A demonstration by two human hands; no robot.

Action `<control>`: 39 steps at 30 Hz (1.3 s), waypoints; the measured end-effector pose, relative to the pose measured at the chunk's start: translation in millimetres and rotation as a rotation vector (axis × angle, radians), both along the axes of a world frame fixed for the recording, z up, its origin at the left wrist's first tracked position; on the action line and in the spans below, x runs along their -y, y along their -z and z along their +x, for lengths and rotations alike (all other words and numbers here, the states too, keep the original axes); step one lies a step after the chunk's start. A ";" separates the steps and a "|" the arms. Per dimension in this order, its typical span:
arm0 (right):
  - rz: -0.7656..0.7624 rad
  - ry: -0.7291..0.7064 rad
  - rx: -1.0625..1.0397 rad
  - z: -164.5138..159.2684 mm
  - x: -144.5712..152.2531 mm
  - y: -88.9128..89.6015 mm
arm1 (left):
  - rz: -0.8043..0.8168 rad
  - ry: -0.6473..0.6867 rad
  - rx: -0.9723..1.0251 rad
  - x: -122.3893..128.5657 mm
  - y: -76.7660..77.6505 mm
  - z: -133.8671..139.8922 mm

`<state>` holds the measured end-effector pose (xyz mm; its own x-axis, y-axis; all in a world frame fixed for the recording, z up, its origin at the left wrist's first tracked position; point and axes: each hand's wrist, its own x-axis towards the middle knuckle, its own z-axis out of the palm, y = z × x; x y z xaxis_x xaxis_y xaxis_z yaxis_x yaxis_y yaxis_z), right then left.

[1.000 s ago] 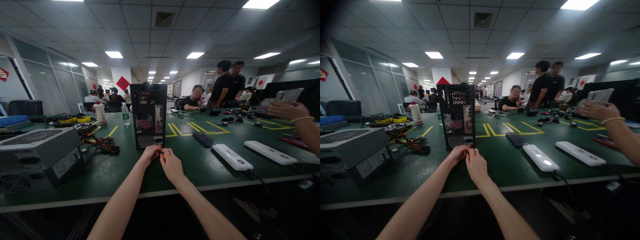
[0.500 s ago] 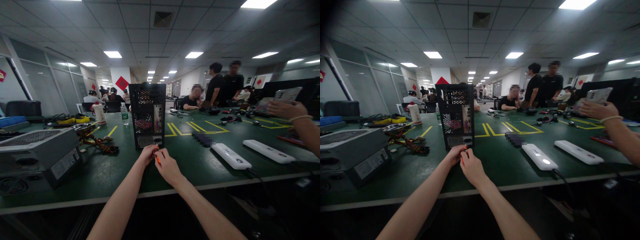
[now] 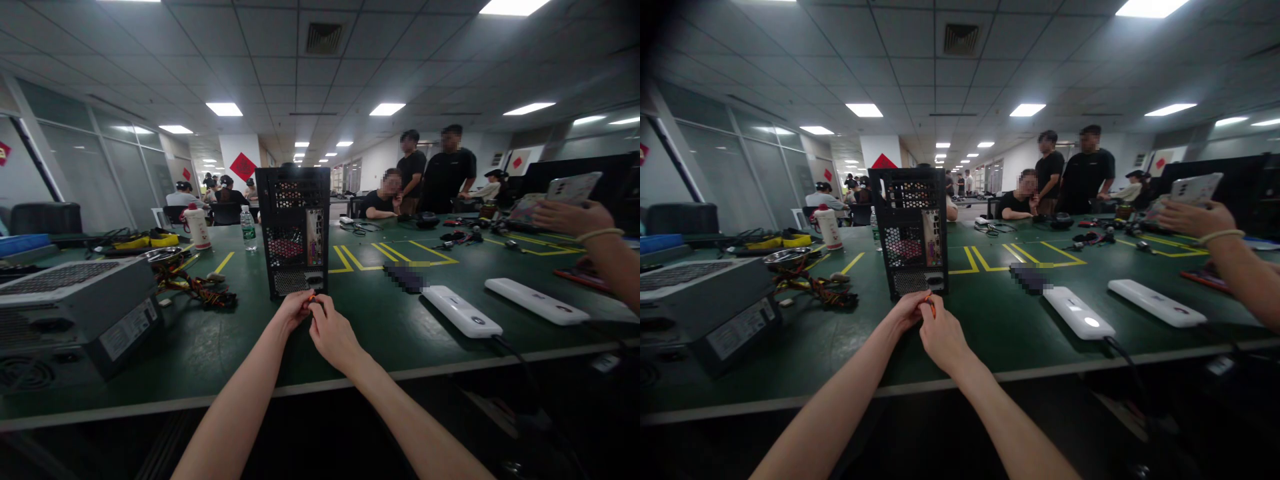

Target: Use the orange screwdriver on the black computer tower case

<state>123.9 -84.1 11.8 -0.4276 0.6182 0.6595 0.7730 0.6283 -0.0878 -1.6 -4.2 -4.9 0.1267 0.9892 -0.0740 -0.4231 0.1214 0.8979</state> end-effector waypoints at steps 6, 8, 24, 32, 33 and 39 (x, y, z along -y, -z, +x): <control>0.013 0.126 0.025 -0.7 -4.6 3.0 | -0.012 0.061 0.048 0.0 -1.1 1.0; 0.012 0.159 0.018 -0.3 -4.0 2.2 | -0.024 0.091 0.046 0.0 -1.0 0.9; 0.038 0.108 0.005 1.4 -2.4 -0.2 | 0.009 0.010 0.030 0.6 0.4 3.7; 0.022 0.067 -0.074 1.4 1.4 -1.7 | 0.003 0.106 0.071 1.5 -1.2 -0.2; 0.020 0.048 -0.072 1.2 2.1 -2.1 | -0.006 0.093 0.071 1.2 -0.8 -0.2; 0.034 0.009 -0.017 0.6 -0.1 -0.7 | -0.016 0.050 0.066 -0.6 0.3 1.1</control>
